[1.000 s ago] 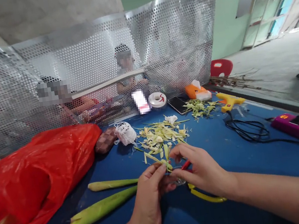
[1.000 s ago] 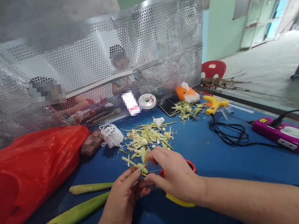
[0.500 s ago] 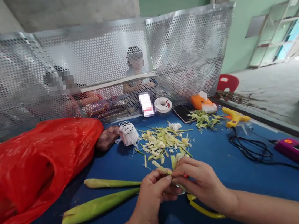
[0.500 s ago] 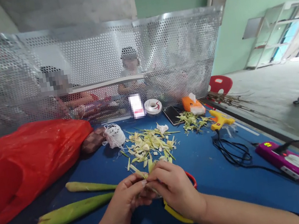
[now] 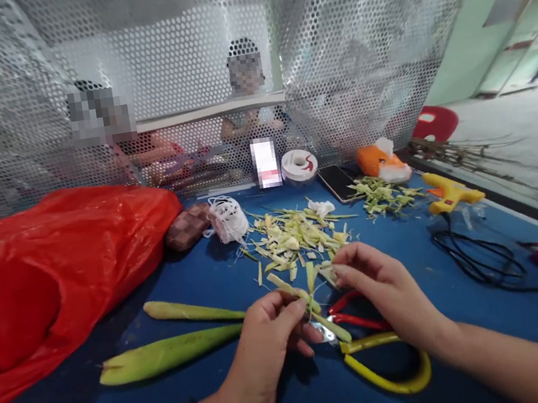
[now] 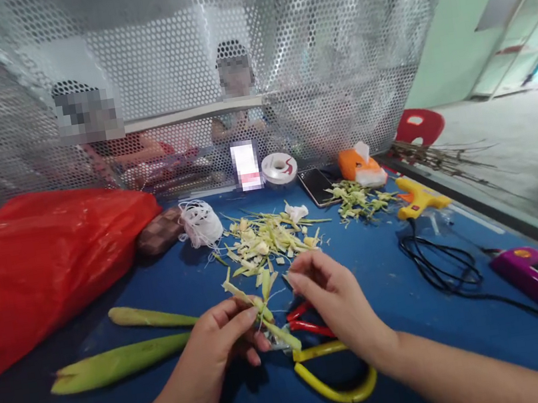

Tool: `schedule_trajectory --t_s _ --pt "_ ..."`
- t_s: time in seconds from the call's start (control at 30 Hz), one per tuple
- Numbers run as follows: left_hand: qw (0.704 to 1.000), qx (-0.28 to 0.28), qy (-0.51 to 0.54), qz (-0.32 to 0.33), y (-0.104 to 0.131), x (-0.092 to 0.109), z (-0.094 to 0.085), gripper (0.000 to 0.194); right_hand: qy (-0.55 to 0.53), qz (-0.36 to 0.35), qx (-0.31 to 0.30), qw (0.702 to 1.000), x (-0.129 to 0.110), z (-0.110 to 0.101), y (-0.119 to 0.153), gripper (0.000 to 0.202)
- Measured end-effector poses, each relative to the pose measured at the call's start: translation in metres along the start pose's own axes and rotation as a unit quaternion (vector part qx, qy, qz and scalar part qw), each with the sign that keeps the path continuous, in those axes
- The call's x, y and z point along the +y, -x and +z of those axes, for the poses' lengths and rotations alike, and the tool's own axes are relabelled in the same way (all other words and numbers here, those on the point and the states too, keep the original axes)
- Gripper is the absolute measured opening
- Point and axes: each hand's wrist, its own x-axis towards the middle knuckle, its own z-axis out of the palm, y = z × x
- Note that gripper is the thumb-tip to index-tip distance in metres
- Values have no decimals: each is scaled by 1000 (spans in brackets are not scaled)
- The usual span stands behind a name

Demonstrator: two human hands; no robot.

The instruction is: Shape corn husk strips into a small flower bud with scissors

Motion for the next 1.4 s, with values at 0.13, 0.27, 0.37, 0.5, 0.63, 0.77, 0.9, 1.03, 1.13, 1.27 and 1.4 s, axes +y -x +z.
schedule_trajectory --t_s 0.13,0.27,0.37,0.5,0.63,0.77,0.9,1.03,1.13,1.27,1.4 --pt "1000 -8 -2 -4 3 -1 2 26 184 -231 -102 950 -1 -1 12 3" --pt "999 -42 -9 -14 5 -3 3 27 273 -343 -138 888 -2 1 19 16" --pt "998 -56 -20 -18 5 -4 4 27 248 -324 -151 900 -4 3 18 14" --pt "998 -50 -32 -22 5 -5 3 26 146 -220 -121 957 -5 2 14 14" --pt "998 -46 -33 -27 3 -6 1 22 92 -61 -54 992 -2 1 11 14" --pt "998 -43 -35 -25 4 -5 1 21 -24 45 -47 998 0 4 8 18" --pt "998 -40 -48 -30 6 -2 2 24 -115 114 -123 979 -5 6 7 47" --pt "996 -30 -82 -31 7 0 4 23 -133 162 -170 963 -8 7 8 51" --pt "993 -23 -108 -31 7 -1 3 23 -87 211 -185 956 -8 7 9 33" --pt "995 -22 -88 -41 5 0 3 21 -35 248 -207 946 -10 4 9 15" --pt "997 -51 -47 -45 6 3 3 18 22 108 -201 973 -10 1 9 18"
